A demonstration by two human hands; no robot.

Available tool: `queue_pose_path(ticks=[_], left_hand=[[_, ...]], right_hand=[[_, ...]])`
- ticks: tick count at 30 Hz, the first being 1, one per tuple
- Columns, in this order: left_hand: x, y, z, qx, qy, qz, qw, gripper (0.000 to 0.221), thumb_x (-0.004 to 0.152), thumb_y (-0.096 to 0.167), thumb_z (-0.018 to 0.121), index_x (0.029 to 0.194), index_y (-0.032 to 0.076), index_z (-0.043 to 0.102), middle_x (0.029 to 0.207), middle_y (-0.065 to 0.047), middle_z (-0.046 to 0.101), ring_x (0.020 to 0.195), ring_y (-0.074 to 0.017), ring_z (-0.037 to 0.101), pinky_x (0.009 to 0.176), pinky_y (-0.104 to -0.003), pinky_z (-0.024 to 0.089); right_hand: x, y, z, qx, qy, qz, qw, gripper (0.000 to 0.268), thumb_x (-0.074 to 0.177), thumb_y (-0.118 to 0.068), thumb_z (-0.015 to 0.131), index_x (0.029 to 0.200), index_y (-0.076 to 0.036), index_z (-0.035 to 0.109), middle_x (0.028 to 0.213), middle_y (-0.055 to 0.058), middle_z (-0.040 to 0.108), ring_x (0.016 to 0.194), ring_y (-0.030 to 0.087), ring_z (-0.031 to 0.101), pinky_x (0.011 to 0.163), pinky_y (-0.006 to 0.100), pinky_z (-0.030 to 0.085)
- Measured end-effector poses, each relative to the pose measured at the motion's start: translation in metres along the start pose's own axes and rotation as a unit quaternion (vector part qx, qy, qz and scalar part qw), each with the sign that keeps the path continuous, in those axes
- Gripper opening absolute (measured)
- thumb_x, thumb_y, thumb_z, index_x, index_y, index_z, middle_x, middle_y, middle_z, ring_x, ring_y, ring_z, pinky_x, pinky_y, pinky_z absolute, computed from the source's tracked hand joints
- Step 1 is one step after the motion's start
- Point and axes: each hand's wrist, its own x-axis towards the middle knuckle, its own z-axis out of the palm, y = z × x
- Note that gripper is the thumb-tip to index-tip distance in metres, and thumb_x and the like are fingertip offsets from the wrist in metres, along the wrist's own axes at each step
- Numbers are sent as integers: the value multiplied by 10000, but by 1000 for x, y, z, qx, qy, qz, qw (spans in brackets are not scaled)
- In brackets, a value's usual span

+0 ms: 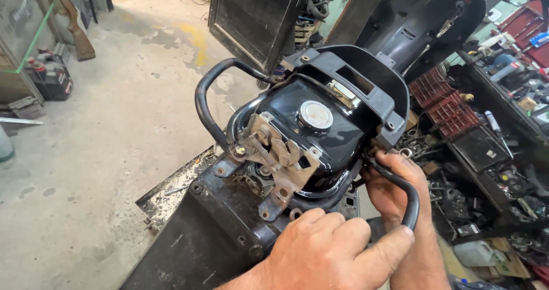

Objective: Repairing motorcycle components by hammering parts in a vise and installing brackets with a wrench.

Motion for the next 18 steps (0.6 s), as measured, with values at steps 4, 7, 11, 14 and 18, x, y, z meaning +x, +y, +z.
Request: queue_pose_path(ticks=[4,7,11,14,18], left_hand=[[1,0,2,15,12,-5,1000,229,857,163,573,1054,156,692,612,-41,374,461,-234,440,435,-378,332],[0,0,3,8,15,-20,1000,253,852,151,570,1071,162,697,611,-40,357,463,-232,426,439,-380,327],[1,-3,2,23,24,-4,999,277,840,144,587,1083,169,718,608,-34,359,461,-223,423,432,-367,326],[2,-4,0,14,20,-3,1000,266,856,157,576,1084,171,712,616,-29,366,464,-230,429,432,-368,327],[1,-3,-2,4,19,-6,1000,239,864,150,574,1049,183,721,609,-27,342,466,-228,427,431,-368,324]], right_hand=[[-4,-1,7,3,6,-10,1000,113,810,-4,596,909,-30,644,802,81,672,642,203,622,628,279,493],[3,4,2,-33,27,-29,999,115,775,-4,654,849,-92,657,699,-5,629,553,118,557,500,225,401],[-2,0,11,-14,5,-36,999,191,767,49,638,931,-43,669,786,41,681,643,148,637,616,218,497],[-3,1,10,-14,10,-22,1000,155,783,34,630,886,-80,648,744,18,656,610,138,612,581,222,461],[-3,4,6,-18,54,5,998,123,800,8,624,851,-104,622,652,-15,564,505,94,494,514,222,400]])
